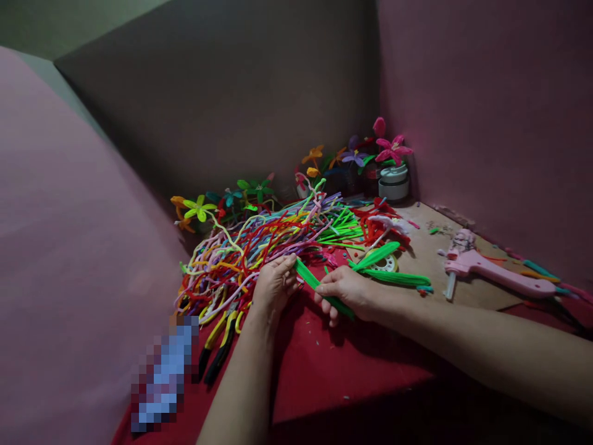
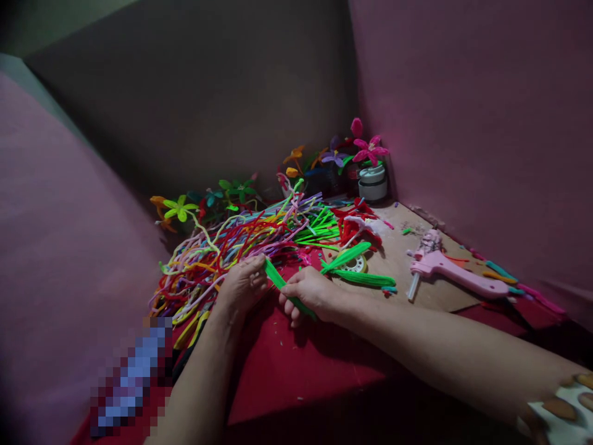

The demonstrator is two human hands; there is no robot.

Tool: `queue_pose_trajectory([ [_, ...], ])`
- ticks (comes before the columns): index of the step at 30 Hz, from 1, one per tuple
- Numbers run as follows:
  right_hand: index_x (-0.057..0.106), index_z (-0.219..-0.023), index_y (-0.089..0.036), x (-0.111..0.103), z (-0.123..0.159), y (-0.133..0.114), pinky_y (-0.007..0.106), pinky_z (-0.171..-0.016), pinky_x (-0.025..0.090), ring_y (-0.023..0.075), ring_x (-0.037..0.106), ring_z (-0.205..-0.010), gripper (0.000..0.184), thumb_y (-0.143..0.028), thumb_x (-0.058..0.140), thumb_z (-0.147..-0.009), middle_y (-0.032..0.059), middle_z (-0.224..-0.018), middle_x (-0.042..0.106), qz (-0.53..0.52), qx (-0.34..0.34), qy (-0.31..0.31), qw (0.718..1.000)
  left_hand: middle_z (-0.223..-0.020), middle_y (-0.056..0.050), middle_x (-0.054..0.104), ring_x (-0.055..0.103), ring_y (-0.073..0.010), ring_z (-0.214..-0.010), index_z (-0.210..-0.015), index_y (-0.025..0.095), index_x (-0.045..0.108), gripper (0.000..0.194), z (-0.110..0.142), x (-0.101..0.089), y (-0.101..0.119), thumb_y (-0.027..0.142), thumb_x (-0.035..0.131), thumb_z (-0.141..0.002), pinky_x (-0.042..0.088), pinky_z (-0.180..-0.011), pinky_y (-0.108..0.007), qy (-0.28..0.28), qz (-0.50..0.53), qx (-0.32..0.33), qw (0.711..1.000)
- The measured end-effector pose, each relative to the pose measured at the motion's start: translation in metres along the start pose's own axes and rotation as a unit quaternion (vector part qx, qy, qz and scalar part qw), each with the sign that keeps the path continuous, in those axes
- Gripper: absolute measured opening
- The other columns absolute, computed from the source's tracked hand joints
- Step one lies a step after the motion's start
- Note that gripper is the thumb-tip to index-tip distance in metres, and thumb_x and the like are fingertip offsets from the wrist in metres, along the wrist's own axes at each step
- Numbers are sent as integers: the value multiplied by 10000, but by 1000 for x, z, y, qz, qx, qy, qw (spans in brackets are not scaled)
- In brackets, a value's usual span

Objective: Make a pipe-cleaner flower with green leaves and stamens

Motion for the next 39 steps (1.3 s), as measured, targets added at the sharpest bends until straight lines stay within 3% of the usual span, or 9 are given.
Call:
queue_pose_trajectory([
  [3,548,-602,-93,0,0,0,227,-344,473,88,471,-296,207,-107,444,-779,8,-421,545,-2,-2,-4,1000,-433,103,265,222,-17,-346,-858,105,603,346,7,16,-17,398,637,-677,200,-331,-141,-78,69,-67,992],
  [7,554,-611,-91,-1,1,-4,228,-367,483,91,486,-309,193,-113,453,-774,8,-422,547,-15,-14,-5,1000,-411,102,289,215,-10,-337,-845,90,603,328,16,31,-27,375,644,-687,185,-324,-131,-135,97,-100,981],
  [17,557,-649,-92,-1,-2,0,237,-364,479,96,492,-316,176,-137,445,-778,8,-446,549,-28,-22,-1,999,-374,74,392,280,-20,-292,-547,137,473,327,12,19,-22,345,724,-567,165,-300,-157,-2,49,-47,998],
  [26,566,-633,-77,2,2,2,245,-371,486,104,506,-329,180,-98,443,-763,25,-448,564,-9,0,-8,1000,-384,78,387,269,-13,-302,-532,145,448,332,11,8,-13,323,726,-566,157,-309,-158,34,51,-13,998],
  [29,571,-636,-77,0,1,2,248,-364,485,116,518,-330,183,-105,447,-768,29,-436,570,-4,16,-17,1000,-404,84,370,257,-12,-316,-587,135,495,292,11,12,-13,328,714,-592,156,-320,-161,0,57,-20,998],
  [34,575,-654,-75,0,1,-2,263,-393,503,119,527,-347,163,-100,453,-758,32,-448,575,-23,1,-44,999,-439,79,365,310,-18,-362,-715,119,557,245,18,31,-23,321,680,-654,197,-366,-156,-128,70,-84,986],
  [39,579,-652,-64,-2,-1,-3,272,-376,496,122,519,-339,152,-107,469,-749,35,-448,570,-32,-8,-41,999,-418,59,401,289,-19,-338,-632,124,517,247,21,36,-27,321,662,-670,161,-350,-168,-132,23,-89,987],
])
Point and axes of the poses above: each hand's wrist, its own z-axis away from the middle knuckle, its own x-axis out of the palm, y = z × x, the point moved 9 cm from there along -z, towards the middle knuckle
